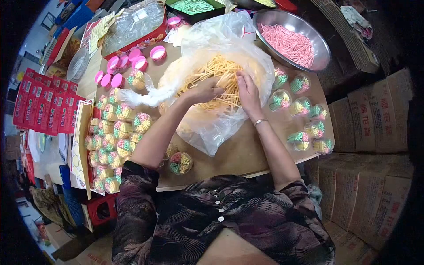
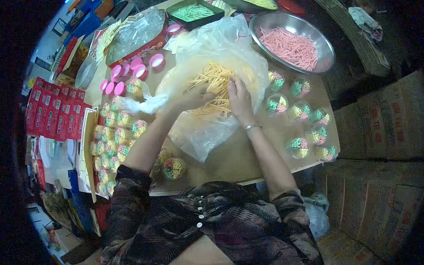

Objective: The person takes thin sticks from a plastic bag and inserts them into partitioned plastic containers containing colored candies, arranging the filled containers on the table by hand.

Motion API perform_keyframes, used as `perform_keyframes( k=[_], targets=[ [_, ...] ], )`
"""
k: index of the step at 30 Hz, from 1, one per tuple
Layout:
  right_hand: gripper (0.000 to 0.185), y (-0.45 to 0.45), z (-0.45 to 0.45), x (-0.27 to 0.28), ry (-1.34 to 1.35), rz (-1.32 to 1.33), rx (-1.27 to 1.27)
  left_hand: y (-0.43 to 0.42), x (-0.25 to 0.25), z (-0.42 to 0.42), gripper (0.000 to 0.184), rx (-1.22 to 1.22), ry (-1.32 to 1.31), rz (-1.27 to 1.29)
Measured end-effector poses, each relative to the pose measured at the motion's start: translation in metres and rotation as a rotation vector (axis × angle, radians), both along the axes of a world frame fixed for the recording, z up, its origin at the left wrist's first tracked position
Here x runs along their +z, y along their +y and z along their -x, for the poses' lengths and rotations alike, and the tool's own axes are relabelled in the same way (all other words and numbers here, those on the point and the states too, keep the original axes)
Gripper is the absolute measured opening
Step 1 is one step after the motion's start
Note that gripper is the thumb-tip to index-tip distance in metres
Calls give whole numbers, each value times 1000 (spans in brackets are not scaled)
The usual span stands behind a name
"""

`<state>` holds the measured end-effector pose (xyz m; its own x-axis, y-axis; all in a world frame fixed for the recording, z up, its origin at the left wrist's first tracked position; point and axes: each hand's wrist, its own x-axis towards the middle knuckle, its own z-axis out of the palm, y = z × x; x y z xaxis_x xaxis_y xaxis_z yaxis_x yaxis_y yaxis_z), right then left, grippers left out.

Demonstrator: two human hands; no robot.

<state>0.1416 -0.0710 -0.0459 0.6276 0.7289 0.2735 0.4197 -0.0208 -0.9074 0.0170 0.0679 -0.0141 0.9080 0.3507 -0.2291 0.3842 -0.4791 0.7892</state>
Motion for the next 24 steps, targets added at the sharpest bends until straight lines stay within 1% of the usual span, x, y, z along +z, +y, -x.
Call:
perform_keyframes(
  k=[3,4,6,8,9,13,14,16,18,19,22,23,24],
  targets=[
    [30,9,14,29,158,-122,144,-6,-18,-1,15,-130,-343,-35],
    [30,10,14,28,157,-122,143,-7,-20,-1,15,-132,-343,-35],
    [26,16,12,21,22,-8,98,-13,-4,0,18,-114,-201,6],
    [25,18,10,15,-81,79,60,-19,8,-1,27,-97,-60,48],
    [24,19,11,14,-116,108,47,-20,8,-2,27,-100,-62,48],
    [23,15,20,8,-11,62,-49,-23,-4,-6,58,119,-301,99],
    [23,13,21,9,-11,64,-49,-23,-11,-7,58,119,-301,101],
    [22,11,24,19,13,14,-52,-18,-30,-11,69,56,-364,-13],
    [22,10,26,25,38,-38,-58,-17,-35,-13,79,-10,-425,-129],
    [22,10,26,24,38,-38,-61,-17,-37,-13,79,-13,-425,-129],
    [22,10,25,13,117,-42,2,-23,-11,-4,100,28,-347,130],
    [22,10,25,11,143,-41,27,-24,-9,-2,107,45,-320,218],
    [22,10,25,8,143,-39,31,-24,-10,-1,107,50,-321,219]
  ],
)
